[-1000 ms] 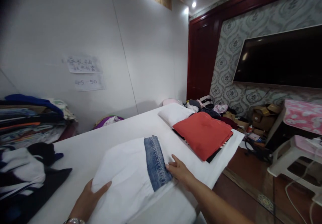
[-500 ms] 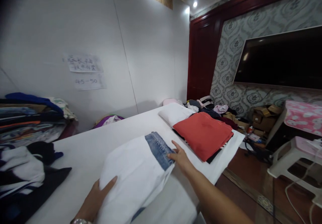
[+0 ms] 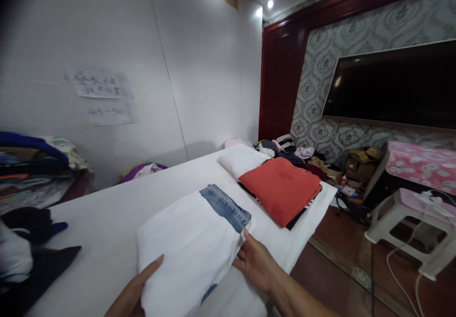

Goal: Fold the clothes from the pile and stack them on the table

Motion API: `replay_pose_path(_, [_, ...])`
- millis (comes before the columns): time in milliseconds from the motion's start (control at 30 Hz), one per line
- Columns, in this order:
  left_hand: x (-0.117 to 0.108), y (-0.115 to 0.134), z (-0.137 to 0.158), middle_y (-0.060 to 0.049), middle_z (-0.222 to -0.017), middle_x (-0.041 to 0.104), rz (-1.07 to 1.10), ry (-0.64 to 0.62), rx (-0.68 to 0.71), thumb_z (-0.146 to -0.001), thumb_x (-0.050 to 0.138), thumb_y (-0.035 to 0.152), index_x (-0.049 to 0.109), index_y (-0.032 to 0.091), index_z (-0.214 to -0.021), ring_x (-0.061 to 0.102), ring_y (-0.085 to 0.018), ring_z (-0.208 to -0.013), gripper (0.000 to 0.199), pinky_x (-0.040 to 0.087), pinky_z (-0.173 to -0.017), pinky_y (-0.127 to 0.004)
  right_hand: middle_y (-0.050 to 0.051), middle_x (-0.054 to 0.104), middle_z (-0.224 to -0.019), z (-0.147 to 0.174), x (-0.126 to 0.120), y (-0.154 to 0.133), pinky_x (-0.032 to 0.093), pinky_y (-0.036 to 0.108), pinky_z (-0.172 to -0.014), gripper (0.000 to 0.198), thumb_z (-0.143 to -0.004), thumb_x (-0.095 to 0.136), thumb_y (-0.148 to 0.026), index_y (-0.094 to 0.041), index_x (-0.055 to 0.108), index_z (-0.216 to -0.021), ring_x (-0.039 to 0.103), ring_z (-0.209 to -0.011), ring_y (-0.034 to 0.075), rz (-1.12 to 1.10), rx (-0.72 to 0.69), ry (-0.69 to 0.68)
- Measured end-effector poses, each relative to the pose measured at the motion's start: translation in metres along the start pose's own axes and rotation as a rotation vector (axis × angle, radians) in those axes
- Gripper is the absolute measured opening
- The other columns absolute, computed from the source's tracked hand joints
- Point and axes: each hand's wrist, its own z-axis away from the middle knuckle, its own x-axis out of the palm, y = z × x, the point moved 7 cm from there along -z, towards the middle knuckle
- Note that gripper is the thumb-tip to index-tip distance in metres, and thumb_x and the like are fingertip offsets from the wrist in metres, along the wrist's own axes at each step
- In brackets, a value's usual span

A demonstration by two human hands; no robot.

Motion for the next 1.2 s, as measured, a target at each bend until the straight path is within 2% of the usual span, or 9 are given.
replay_pose_path(267, [0.001, -0.001, -0.002, -0.011, -0.088, 0.075, -0.024, -0.038, 0.036, -0.082, 0.065, 0.028, 0.039, 0.001, -0.136, 0.071, -0.026, -0.088, 0.066, 0.051, -0.093, -0.042, 0.0, 0.073, -0.1, -0.008, 0.039, 0.051, 0.052, 0.042, -0.083, 0.039, -0.074, 0.062, -0.064, -0.032, 0.071, -0.094, 0.066, -0.098, 0.025, -0.065, 0.155, -0.153])
replay_pose_path(333, [0.002, -0.002, -0.002, -0.011, -0.082, 0.075, -0.05, -0.054, 0.048, -0.081, 0.065, 0.028, 0.04, -0.002, -0.135, 0.072, -0.026, -0.084, 0.066, 0.052, -0.091, -0.041, 0.002, 0.074, -0.097, -0.013, 0.049, 0.054, 0.053, 0.042, -0.081, 0.044, -0.07, 0.067, -0.063, -0.028, 0.07, -0.097, 0.066, -0.096, 0.026, -0.125, 0.157, -0.119])
replay_pose_path(467, [0.002, -0.002, -0.002, -0.008, -0.08, 0.075, -0.067, -0.035, 0.112, -0.08, 0.065, 0.024, 0.045, 0.001, -0.132, 0.072, -0.025, -0.079, 0.06, 0.054, -0.087, -0.039, 0.005, 0.073, -0.094, -0.021, 0.053, 0.051, 0.053, 0.035, -0.081, 0.05, -0.067, 0.076, -0.046, -0.018, 0.065, -0.108, 0.067, -0.092, 0.023, -0.247, 0.102, 0.06])
replay_pose_path(600, [0.004, -0.002, -0.001, -0.008, -0.085, 0.075, -0.081, 0.003, 0.149, -0.08, 0.064, 0.022, 0.049, 0.004, -0.128, 0.072, -0.024, -0.078, 0.054, 0.055, -0.084, -0.039, 0.005, 0.073, -0.089, -0.026, 0.049, 0.051, 0.052, 0.034, -0.081, 0.043, -0.061, 0.075, -0.026, -0.016, 0.064, -0.101, 0.067, -0.088, 0.023, -0.232, 0.042, 0.174])
replay_pose_path(733, [0.006, 0.003, 0.005, -0.01, -0.092, 0.075, -0.054, 0.001, 0.096, -0.085, 0.06, 0.03, 0.046, 0.004, -0.132, 0.072, -0.024, -0.083, 0.055, 0.054, -0.085, -0.038, 0.003, 0.073, -0.085, -0.027, 0.055, 0.041, 0.052, 0.036, -0.081, 0.033, -0.058, 0.069, -0.023, -0.02, 0.066, -0.091, 0.067, -0.089, 0.024, -0.185, 0.004, 0.168])
replay_pose_path(867, [0.0, 0.01, 0.007, -0.009, -0.109, 0.072, -0.026, -0.013, 0.052, -0.085, 0.044, 0.065, 0.04, 0.018, -0.14, 0.069, -0.024, -0.098, 0.072, 0.051, -0.09, -0.042, 0.002, 0.073, -0.08, -0.025, 0.065, 0.021, 0.052, 0.037, -0.082, 0.023, -0.058, 0.068, -0.023, -0.022, 0.067, -0.081, 0.066, -0.094, 0.026, -0.157, -0.006, 0.154])
replay_pose_path(933, [-0.004, 0.011, 0.003, -0.007, -0.116, 0.069, 0.01, -0.011, 0.06, -0.082, 0.037, 0.074, 0.043, 0.024, -0.139, 0.065, -0.025, -0.107, 0.076, 0.049, -0.093, -0.044, 0.002, 0.073, -0.081, -0.024, 0.069, 0.012, 0.053, 0.036, -0.081, 0.02, -0.059, 0.067, -0.021, -0.022, 0.067, -0.078, 0.066, -0.096, 0.026, -0.177, -0.02, 0.136])
replay_pose_path(1100, [0.001, 0.007, -0.009, -0.006, -0.129, 0.062, 0.164, -0.092, 0.128, -0.078, 0.037, 0.078, 0.045, 0.026, -0.138, 0.054, -0.024, -0.123, 0.079, 0.044, -0.101, -0.041, 0.002, 0.073, -0.083, -0.014, 0.074, 0.001, 0.053, 0.035, -0.079, 0.023, -0.06, 0.068, -0.02, -0.02, 0.067, -0.083, 0.067, -0.092, 0.025, -0.203, -0.001, 0.102])
replay_pose_path(1200, [-0.004, 0.008, -0.011, -0.006, -0.134, 0.058, 0.218, 0.008, 0.211, -0.086, 0.032, 0.069, 0.045, 0.025, -0.137, 0.052, -0.022, -0.125, 0.069, 0.043, -0.103, -0.038, 0.003, 0.074, -0.082, -0.007, 0.08, -0.007, 0.053, 0.034, -0.079, 0.028, -0.06, 0.069, -0.02, -0.017, 0.067, -0.088, 0.068, -0.088, 0.025, -0.19, 0.029, 0.071])
